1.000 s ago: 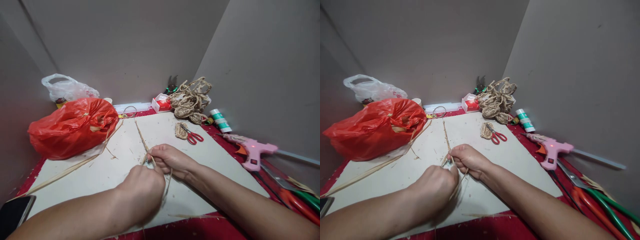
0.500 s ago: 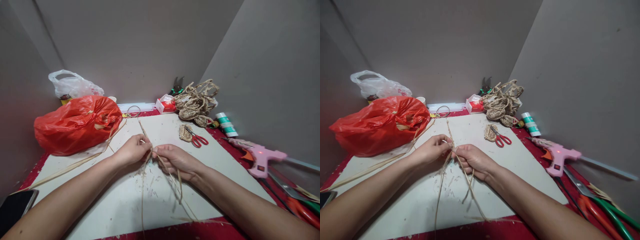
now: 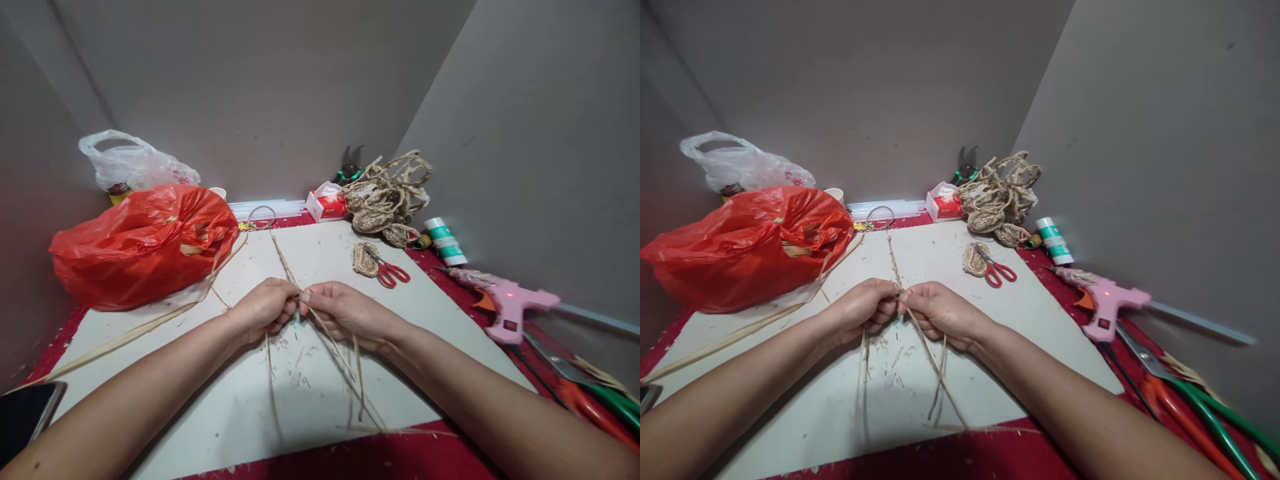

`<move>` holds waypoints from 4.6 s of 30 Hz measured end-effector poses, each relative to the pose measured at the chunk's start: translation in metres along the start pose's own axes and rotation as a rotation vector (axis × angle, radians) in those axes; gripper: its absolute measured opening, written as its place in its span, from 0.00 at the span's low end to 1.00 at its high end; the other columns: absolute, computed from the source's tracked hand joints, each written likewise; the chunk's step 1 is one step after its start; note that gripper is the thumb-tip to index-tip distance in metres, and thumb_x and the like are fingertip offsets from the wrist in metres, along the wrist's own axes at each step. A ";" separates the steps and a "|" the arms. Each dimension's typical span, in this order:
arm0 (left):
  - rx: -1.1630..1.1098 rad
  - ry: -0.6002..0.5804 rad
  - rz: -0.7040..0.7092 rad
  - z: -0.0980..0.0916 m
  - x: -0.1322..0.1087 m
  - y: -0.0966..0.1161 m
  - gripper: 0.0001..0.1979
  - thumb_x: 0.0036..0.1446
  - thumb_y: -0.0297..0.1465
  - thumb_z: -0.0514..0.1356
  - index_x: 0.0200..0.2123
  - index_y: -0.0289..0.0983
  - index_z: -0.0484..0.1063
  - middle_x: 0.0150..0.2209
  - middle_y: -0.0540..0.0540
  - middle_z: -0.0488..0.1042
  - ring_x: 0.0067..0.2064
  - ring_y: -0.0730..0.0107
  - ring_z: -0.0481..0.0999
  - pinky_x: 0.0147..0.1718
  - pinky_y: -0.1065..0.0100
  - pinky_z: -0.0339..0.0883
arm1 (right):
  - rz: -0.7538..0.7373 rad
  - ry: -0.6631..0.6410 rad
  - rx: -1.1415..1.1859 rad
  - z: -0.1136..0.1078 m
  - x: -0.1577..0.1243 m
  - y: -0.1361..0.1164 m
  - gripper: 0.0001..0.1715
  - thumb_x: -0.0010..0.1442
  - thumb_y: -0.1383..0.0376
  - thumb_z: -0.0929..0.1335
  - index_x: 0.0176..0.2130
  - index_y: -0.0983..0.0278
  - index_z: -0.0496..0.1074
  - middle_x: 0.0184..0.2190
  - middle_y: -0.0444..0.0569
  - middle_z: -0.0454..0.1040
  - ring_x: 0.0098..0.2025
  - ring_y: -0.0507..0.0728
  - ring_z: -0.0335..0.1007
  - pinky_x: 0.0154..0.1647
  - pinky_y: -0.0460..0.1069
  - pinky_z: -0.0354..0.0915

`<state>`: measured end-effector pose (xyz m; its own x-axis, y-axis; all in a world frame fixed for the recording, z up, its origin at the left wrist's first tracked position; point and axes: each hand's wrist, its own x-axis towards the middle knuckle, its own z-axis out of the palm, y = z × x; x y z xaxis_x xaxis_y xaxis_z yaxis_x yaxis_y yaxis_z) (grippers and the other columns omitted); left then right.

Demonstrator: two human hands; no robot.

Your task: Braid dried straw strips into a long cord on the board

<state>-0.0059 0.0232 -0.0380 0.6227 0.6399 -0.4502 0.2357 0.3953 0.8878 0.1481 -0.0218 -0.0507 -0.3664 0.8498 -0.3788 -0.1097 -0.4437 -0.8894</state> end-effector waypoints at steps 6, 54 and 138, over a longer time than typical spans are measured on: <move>0.230 0.040 0.068 -0.007 0.003 0.000 0.11 0.50 0.31 0.50 0.20 0.34 0.65 0.13 0.56 0.50 0.14 0.82 0.45 0.13 0.71 0.36 | -0.063 0.041 -0.254 -0.005 0.001 0.001 0.17 0.54 0.54 0.65 0.28 0.66 0.67 0.11 0.34 0.50 0.13 0.45 0.38 0.14 0.43 0.37; 0.081 -0.061 0.002 0.000 0.001 -0.006 0.09 0.51 0.32 0.56 0.22 0.35 0.67 0.09 0.59 0.51 0.11 0.83 0.45 0.12 0.72 0.37 | -0.300 0.254 -1.097 0.019 -0.048 -0.037 0.25 0.62 0.53 0.56 0.22 0.65 0.64 0.18 0.43 0.62 0.22 0.49 0.56 0.24 0.45 0.52; 0.094 0.024 0.007 0.010 -0.001 -0.007 0.10 0.49 0.29 0.53 0.18 0.37 0.60 0.10 0.58 0.49 0.12 0.83 0.44 0.13 0.72 0.35 | -0.181 0.172 -1.208 0.004 -0.027 -0.016 0.20 0.61 0.60 0.57 0.23 0.65 0.66 0.21 0.48 0.67 0.23 0.51 0.58 0.24 0.46 0.51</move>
<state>-0.0005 0.0138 -0.0428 0.6071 0.6583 -0.4451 0.3010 0.3279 0.8955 0.1563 -0.0393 -0.0254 -0.2981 0.9387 -0.1729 0.8117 0.1540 -0.5634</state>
